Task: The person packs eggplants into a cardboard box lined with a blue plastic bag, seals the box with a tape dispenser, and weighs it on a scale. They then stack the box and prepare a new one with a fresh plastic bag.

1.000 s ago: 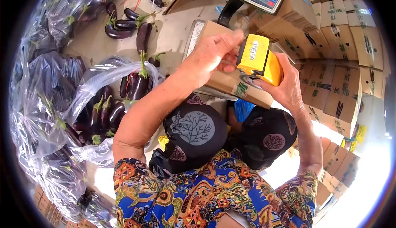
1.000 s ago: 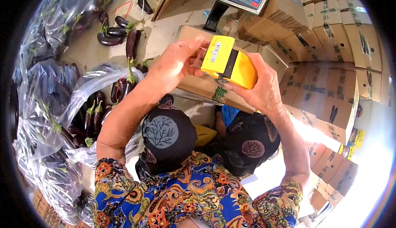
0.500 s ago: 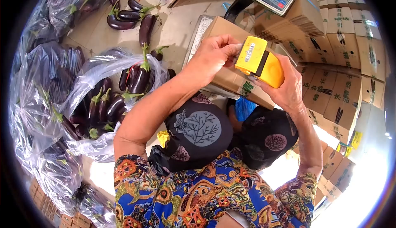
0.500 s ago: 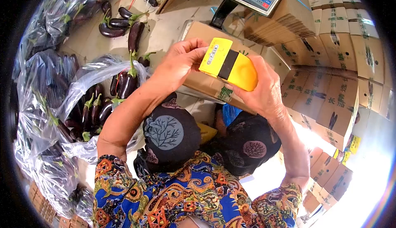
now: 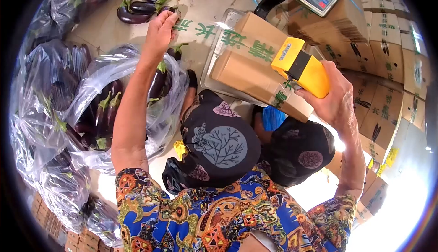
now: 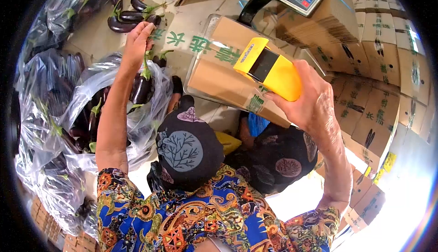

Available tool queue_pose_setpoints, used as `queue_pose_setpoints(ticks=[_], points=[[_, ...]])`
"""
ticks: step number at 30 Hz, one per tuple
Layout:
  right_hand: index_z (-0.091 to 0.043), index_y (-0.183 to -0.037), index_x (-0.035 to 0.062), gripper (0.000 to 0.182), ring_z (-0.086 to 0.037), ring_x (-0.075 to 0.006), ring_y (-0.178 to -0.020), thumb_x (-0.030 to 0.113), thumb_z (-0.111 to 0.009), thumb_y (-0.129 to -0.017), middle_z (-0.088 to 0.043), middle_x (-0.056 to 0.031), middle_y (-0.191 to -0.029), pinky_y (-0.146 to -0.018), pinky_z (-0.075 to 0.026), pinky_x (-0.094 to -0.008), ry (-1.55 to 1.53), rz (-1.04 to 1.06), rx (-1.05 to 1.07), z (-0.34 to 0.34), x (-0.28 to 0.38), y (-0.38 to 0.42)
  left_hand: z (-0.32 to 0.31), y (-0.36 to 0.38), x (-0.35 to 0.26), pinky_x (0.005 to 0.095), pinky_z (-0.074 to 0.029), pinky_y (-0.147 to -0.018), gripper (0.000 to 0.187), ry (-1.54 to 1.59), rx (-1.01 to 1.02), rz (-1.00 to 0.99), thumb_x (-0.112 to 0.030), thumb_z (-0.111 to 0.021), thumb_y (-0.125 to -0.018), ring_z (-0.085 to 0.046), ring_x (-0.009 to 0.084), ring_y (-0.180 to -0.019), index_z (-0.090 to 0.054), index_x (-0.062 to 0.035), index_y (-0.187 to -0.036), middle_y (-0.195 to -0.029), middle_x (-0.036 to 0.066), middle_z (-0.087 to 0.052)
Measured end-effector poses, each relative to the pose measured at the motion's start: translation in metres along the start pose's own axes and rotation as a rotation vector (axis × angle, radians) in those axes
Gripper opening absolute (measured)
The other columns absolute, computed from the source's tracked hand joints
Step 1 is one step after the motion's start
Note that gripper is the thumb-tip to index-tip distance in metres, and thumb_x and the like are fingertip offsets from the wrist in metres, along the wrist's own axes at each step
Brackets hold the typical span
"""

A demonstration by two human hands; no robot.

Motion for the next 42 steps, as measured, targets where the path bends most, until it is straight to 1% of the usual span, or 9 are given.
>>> queue_pose_setpoints(ticks=[6,10,17,23,26,32,37,40,42], points=[[-0.054,-0.108,0.0025,0.057,-0.064,-0.0365,-0.084,0.03,-0.082,-0.067,-0.063,-0.0172,-0.087,-0.073,-0.051,-0.0409,0.039,0.037,0.027,-0.003,0.004,-0.012,0.002,-0.001,0.026,0.0266,-0.037,-0.058,0.023,-0.326,-0.105,-0.209,-0.018,-0.051,-0.099,-0.041,0.01,-0.062,-0.055,0.0006,-0.087,-0.067,0.001,-0.047],[-0.053,-0.107,0.0023,0.057,-0.064,-0.0363,-0.083,0.031,-0.082,-0.068,-0.063,-0.0172,-0.087,-0.072,-0.051,-0.0414,0.044,0.022,0.025,-0.005,0.005,-0.014,0.0,-0.002,0.022,0.0282,-0.041,-0.063,0.023,-0.332,-0.165,-0.222,-0.02,-0.051,-0.099,-0.046,0.0133,-0.066,-0.056,0.0013,-0.09,-0.07,0.005,-0.053],[-0.053,-0.104,0.0034,0.054,-0.063,-0.0371,-0.081,0.031,-0.082,-0.068,-0.062,-0.0169,-0.086,-0.07,-0.051,-0.0411,0.098,0.021,0.057,-0.011,0.006,-0.023,-0.019,-0.005,0.072,0.045,-0.048,-0.065,0.02,-0.567,-0.169,-0.343,-0.021,-0.05,-0.096,-0.06,0.0418,-0.074,-0.06,-0.005,-0.091,-0.079,0.021,-0.061],[-0.053,-0.102,0.0035,0.051,-0.063,-0.0381,-0.079,0.026,-0.083,-0.068,-0.062,-0.0171,-0.086,-0.067,-0.051,-0.0405,0.096,0.071,0.034,-0.013,0.01,-0.024,-0.075,0.009,0.116,0.0523,-0.048,-0.066,0.014,-0.595,-0.092,-0.193,-0.019,-0.05,-0.093,-0.061,0.0432,-0.073,-0.058,-0.0084,-0.09,-0.076,0.021,-0.062],[-0.054,-0.107,0.0033,0.053,-0.065,-0.0358,-0.08,0.024,-0.084,-0.068,-0.064,-0.0172,-0.089,-0.07,-0.054,-0.0383,0.049,0.071,0.011,-0.014,0.014,-0.024,-0.099,0.016,0.118,0.0533,-0.048,-0.067,0.016,-0.568,0.004,-0.272,-0.021,-0.048,-0.095,-0.061,0.0434,-0.075,-0.055,-0.008,-0.091,-0.079,0.023,-0.063],[-0.055,-0.109,0.0026,0.059,-0.067,-0.032,-0.081,0.022,-0.087,-0.064,-0.065,-0.0176,-0.091,-0.075,-0.055,-0.0358,0.031,0.051,-0.033,-0.018,0.009,-0.021,-0.113,0.013,0.13,0.0532,-0.049,-0.07,0.022,-0.695,0.197,-0.024,-0.028,-0.044,-0.098,-0.062,0.045,-0.08,-0.05,-0.0072,-0.103,-0.085,0.026,-0.065],[-0.055,-0.111,0.0017,0.06,-0.066,-0.0278,-0.078,0.017,-0.087,-0.063,-0.063,-0.0157,-0.089,-0.074,-0.053,-0.0329,0.015,0.019,-0.053,-0.02,0.005,-0.017,-0.109,0.007,0.124,0.0509,-0.05,-0.064,0.018,-0.931,0.361,-0.102,-0.015,-0.05,-0.091,-0.064,0.0445,-0.074,-0.047,-0.0092,-0.107,-0.08,0.021,-0.067],[-0.055,-0.111,0.0016,0.059,-0.066,-0.0271,-0.078,0.016,-0.086,-0.063,-0.064,-0.0154,-0.09,-0.074,-0.053,-0.0329,-0.011,0.003,-0.031,-0.016,0.006,-0.015,-0.107,0.003,0.124,0.0478,-0.051,-0.063,0.022,-0.981,0.321,-0.252,-0.022,-0.049,-0.094,-0.064,0.044,-0.072,-0.048,-0.0085,-0.112,-0.084,0.017,-0.068],[-0.056,-0.112,0.0025,0.06,-0.066,-0.0259,-0.078,0.017,-0.086,-0.062,-0.065,-0.0148,-0.09,-0.075,-0.053,-0.0327,-0.001,0.014,-0.053,-0.017,0.001,-0.014,-0.11,-0.013,0.126,0.0454,-0.051,-0.069,0.028,-0.592,-0.01,-0.177,-0.028,-0.048,-0.096,-0.064,0.0421,-0.08,-0.052,-0.0075,-0.114,-0.092,0.017,-0.067]])
Point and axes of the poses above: each hand's wrist, its own y-axis away from the middle knuckle, its own z-axis out of the back of the hand, x = y × z, the point moved 2 cm from there along -y, towards the middle knuckle
